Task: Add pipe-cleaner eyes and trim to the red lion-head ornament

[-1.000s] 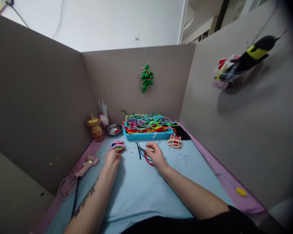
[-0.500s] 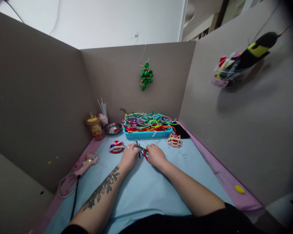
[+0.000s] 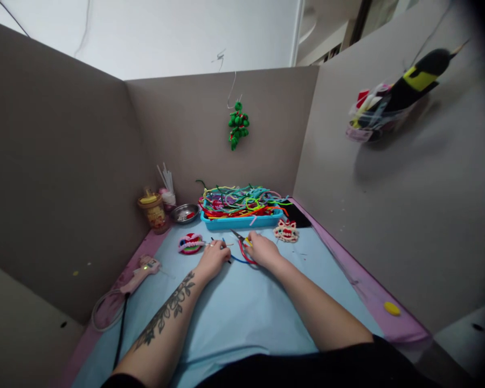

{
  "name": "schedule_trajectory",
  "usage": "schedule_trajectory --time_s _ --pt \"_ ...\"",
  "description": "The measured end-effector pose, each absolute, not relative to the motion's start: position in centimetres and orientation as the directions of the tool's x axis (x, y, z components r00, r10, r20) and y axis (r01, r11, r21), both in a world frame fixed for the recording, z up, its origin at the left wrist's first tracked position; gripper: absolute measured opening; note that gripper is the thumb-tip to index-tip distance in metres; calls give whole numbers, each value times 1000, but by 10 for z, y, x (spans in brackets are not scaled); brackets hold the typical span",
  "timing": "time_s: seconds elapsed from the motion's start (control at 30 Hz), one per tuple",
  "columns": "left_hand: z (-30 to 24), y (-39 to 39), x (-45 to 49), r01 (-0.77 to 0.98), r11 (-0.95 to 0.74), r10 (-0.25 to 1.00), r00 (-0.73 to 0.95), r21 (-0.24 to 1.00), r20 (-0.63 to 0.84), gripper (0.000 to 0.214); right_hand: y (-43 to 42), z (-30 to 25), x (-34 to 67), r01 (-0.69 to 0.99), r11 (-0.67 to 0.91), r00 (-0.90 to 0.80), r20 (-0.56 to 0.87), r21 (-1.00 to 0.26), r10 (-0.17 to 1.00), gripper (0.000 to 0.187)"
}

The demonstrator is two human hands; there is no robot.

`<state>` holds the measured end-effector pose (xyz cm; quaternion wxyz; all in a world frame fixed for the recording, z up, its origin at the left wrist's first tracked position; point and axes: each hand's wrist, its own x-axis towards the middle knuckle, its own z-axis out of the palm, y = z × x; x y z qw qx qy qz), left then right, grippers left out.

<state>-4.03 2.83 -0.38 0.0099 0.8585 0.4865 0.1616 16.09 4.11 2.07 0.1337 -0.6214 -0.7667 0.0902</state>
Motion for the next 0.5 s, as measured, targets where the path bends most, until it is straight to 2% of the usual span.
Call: schedule_trajectory --time_s 0.17,0.27,0.33,0.4,0.5 --pt "-1 28 -37 802 -560 817 493 209 299 14 53 20 179 969 114 -116 1 -219 993 24" --pt "7 25 -34 778 -565 811 461 275 361 15 51 20 174 946 164 -141 102 -279 985 18" --pt "13 21 -32 764 -568 803 433 306 410 15 44 22 167 882 290 -207 249 -370 946 15" --pt "16 18 -32 761 -570 794 411 311 449 14 36 25 160 752 486 -316 402 -445 859 16" --pt "16 13 -32 771 -555 794 378 312 477 14 26 26 152 613 679 -446 533 -403 719 15"
